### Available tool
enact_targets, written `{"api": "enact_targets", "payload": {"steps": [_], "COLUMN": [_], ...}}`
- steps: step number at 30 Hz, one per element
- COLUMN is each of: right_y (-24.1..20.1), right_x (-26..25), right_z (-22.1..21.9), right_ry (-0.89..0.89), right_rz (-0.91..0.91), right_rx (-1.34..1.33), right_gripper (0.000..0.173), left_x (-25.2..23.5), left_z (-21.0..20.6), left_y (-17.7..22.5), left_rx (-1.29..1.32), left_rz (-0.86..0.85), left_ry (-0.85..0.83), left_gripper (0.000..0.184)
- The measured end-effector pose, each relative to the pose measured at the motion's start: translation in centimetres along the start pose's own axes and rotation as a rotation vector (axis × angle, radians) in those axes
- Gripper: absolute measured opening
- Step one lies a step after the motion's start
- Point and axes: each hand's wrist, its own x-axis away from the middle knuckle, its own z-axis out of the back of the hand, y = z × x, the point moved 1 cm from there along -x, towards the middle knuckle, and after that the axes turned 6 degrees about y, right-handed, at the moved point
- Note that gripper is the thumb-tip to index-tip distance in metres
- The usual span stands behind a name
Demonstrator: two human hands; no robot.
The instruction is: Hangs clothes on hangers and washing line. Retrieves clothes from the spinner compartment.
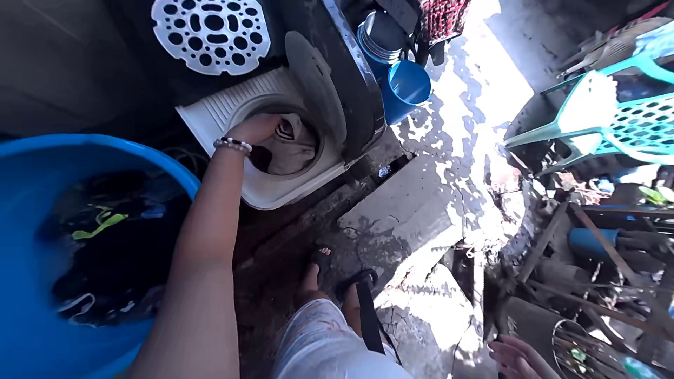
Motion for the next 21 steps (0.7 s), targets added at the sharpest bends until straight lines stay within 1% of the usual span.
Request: {"api": "enact_targets", "payload": {"steps": [3,5,6,7,9,10,11,12,13,14,15,16,17,18,19,20,21], "right_y": [2.0,1.6,0.5,-1.1,-4.2,-5.8,-7.4,-9.1,-10.6,-11.8,-12.7,-13.5,-14.1,-14.2,-13.6,-12.9,-11.3], "right_x": [-4.1,-6.0,-6.8,-7.4,-7.9,-8.1,-8.5,-8.8,-9.0,-8.8,-8.4,-7.6,-6.6,-5.7,-5.1,-4.5,-5.5], "right_z": [-0.2,-1.3,-2.1,-3.1,-4.8,-5.6,-6.5,-7.8,-9.4,-11.1,-12.9,-14.1,-14.7,-14.6,-13.7,-12.3,-10.7], "right_ry": [-0.137,-0.152,-0.163,-0.181,-0.249,-0.282,-0.31,-0.342,-0.389,-0.459,-0.547,-0.649,-0.738,-0.778,-0.754,-0.621,-0.577], "right_rz": [0.17,0.283,0.352,0.418,0.536,0.594,0.65,0.683,0.691,0.676,0.653,0.621,0.579,0.52,0.414,0.316,0.353], "right_rx": [0.042,0.085,0.1,0.117,0.129,0.12,0.096,0.063,0.013,-0.068,-0.183,-0.343,-0.519,-0.665,-0.812,-0.918,-0.985], "right_gripper": [0.058,0.059,0.059,0.058,0.057,0.055,0.055,0.057,0.063,0.074,0.09,0.109,0.115,0.106,0.086,0.054,0.041], "left_x": [5.9,10.3,12.9,15.9,21.9,24.6,26.8,28.5,29.8,30.5,30.7,30.3,30.8,32.5,35.3,37.6,38.0], "left_z": [3.9,5.8,6.8,7.7,8.4,8.3,8.2,7.6,6.6,5.4,3.9,2.7,1.0,-0.8,-2.9,-4.7,-6.0], "left_y": [3.8,6.6,8.2,10.0,13.2,14.5,15.5,16.4,16.8,16.3,15.2,13.7,13.2,13.4,14.8,17.3,19.2], "left_rx": [0.413,0.681,0.766,0.799,0.807,0.815,0.849,0.911,0.99,1.051,1.094,1.066,0.988,0.87,0.799,0.703,0.624], "left_rz": [0.01,-0.052,-0.138,-0.258,-0.521,-0.645,-0.775,-0.913,-1.061,-1.196,-1.321,-1.438,-1.481,-1.451,-1.33,-1.234,-1.264], "left_ry": [0.258,0.32,0.314,0.31,0.376,0.415,0.426,0.423,0.39,0.315,0.208,0.078,0.058,-0.032,-0.104,-0.196,-0.434], "left_gripper": [0.051,0.045,0.042,0.036,0.021,0.027,0.036,0.042,0.043,0.04,0.033,0.022,0.012,0.012,0.014,0.023,0.031]}}
